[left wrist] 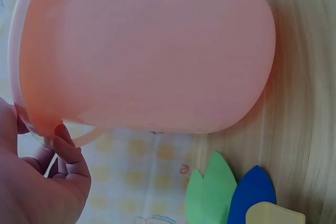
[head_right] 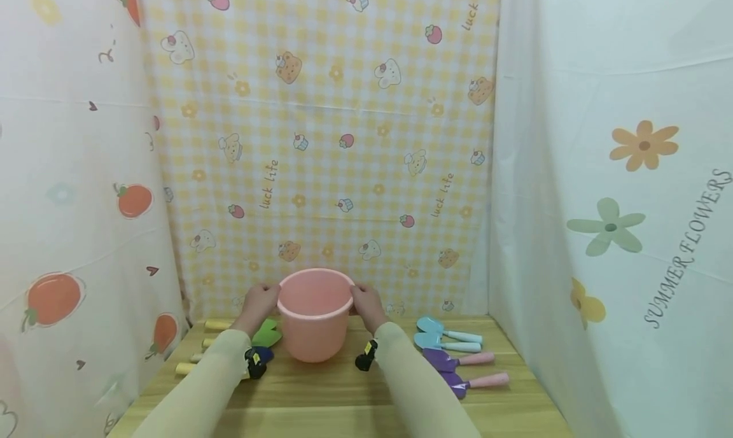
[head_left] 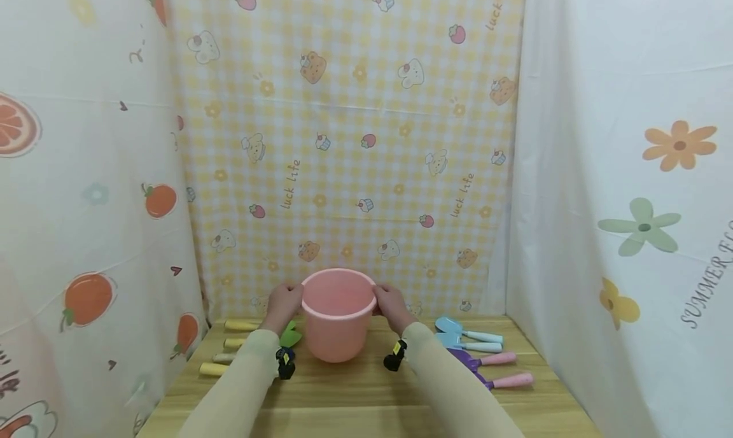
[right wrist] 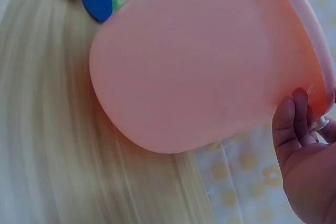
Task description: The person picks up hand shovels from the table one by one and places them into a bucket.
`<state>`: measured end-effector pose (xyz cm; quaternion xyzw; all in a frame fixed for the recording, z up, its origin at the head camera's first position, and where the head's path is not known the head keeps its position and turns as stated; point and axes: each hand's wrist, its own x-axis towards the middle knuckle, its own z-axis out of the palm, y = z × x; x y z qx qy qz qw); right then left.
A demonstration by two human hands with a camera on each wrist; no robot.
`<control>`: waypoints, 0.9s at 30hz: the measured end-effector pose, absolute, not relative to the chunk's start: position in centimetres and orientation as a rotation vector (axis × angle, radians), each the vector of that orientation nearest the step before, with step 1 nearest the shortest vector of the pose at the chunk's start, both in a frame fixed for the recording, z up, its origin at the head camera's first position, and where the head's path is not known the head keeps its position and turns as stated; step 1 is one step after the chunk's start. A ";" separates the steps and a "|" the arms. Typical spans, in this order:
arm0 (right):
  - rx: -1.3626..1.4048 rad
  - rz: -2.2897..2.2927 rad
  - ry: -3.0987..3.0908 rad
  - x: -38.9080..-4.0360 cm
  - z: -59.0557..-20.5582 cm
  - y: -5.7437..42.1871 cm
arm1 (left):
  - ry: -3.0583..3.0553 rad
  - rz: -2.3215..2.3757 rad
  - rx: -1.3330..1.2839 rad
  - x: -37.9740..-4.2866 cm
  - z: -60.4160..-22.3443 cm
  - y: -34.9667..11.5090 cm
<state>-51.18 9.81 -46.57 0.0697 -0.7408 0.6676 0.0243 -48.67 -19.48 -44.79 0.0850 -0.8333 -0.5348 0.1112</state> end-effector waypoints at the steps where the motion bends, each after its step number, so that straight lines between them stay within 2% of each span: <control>1: 0.205 2.052 -2.295 -50.9 -46.6 10.2 | -2.448 -1.567 0.237 -48.5 -44.7 -19.3; 7: 0.112 1.921 -2.322 -49.0 -46.0 12.7 | -2.449 -1.534 0.183 -47.1 -44.3 -17.3; 12: 0.164 1.919 -2.281 -46.8 -45.6 14.3 | -2.439 -1.490 0.117 -45.5 -44.4 -15.9; 27: 0.110 1.974 -2.254 -41.9 -45.4 16.7 | -2.484 -1.473 0.067 -41.6 -44.5 -13.7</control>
